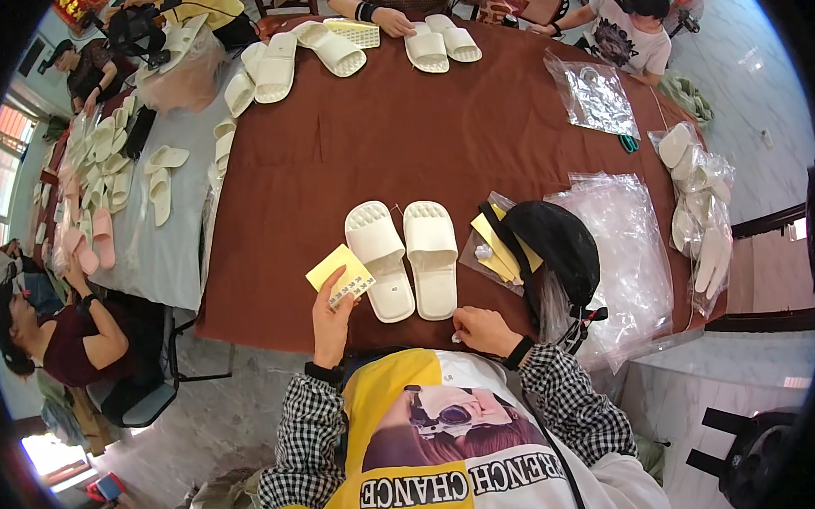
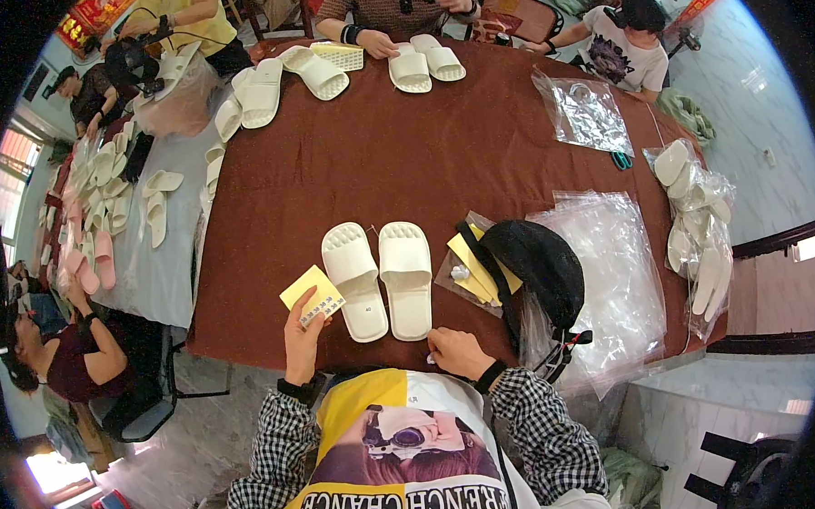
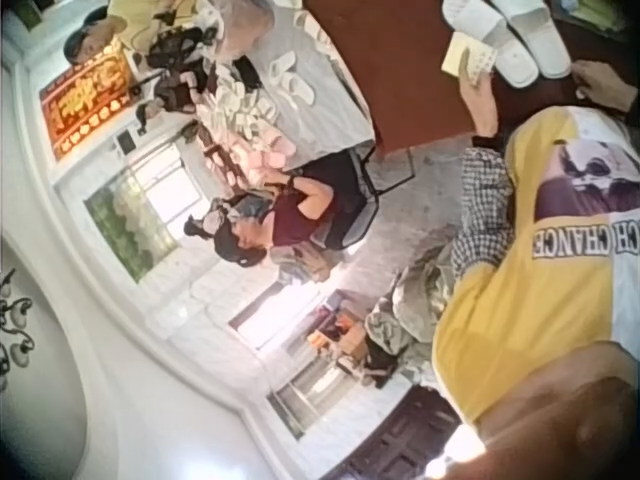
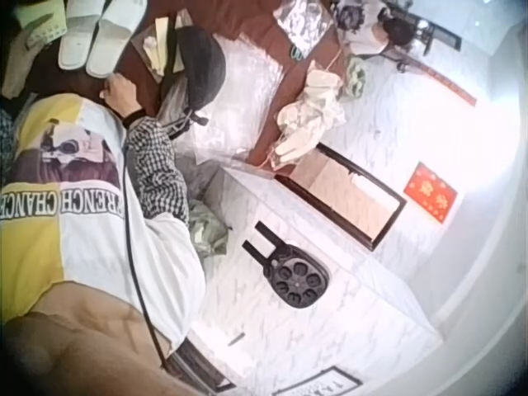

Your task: The recorder is applying size or quality labels to pairs of pink and white sandals and then placing them into individual plastic bags.

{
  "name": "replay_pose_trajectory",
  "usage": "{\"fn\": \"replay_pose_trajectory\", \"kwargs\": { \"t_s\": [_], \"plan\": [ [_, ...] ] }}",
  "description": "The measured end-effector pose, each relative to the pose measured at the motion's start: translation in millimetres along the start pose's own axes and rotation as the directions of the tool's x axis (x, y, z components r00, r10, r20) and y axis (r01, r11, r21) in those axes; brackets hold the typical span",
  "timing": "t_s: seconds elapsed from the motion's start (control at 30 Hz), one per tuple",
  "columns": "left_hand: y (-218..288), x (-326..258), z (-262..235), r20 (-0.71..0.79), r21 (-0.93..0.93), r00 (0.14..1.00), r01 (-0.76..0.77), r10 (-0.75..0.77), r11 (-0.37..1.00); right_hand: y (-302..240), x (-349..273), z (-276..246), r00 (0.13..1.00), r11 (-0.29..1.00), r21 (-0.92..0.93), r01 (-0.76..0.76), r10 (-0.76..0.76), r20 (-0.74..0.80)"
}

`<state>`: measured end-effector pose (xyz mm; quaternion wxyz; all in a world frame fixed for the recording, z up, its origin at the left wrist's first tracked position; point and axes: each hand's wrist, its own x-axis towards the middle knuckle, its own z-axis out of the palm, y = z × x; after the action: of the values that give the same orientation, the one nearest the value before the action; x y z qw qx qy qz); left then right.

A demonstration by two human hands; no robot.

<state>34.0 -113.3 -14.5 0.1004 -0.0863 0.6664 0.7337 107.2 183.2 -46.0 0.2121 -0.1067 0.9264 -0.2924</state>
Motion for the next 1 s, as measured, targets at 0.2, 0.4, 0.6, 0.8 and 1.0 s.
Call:
{"fn": "replay_pose_trajectory", "kwargs": {
  "t_s": [0.2, 0.4, 0.6, 0.8, 1.0],
  "plan": [
    [14.3, -9.0, 16.4, 0.118, -0.005, 0.993, -0.011, 0.011, 1.000, -12.8, 17.9, -30.3, 0.998, 0.957, 0.283, 0.063, -0.062, -0.010],
    [27.4, -18.4, 35.4, 0.204, 0.025, 0.978, -0.049, 0.043, 0.998, -90.2, 43.8, -67.1, 0.953, 0.757, 0.597, 0.263, -0.107, -0.284],
    [30.3, -21.0, 42.8, 0.254, 0.002, 0.967, -0.036, 0.034, 0.999, -86.3, 55.2, -43.6, 0.988, 0.531, 0.836, 0.141, -0.017, -0.156],
    [31.9, -25.2, 43.2, 0.273, -0.154, 0.962, 0.032, 0.012, 0.987, -84.0, 50.7, -39.6, 0.996, 0.328, 0.941, 0.085, -0.004, -0.088],
    [29.8, -27.2, 44.1, 0.230, 0.043, 0.966, -0.133, 0.120, 0.990, -80.6, 49.9, -32.5, 0.993, 0.343, 0.935, 0.091, 0.034, -0.109]
  ]
}}
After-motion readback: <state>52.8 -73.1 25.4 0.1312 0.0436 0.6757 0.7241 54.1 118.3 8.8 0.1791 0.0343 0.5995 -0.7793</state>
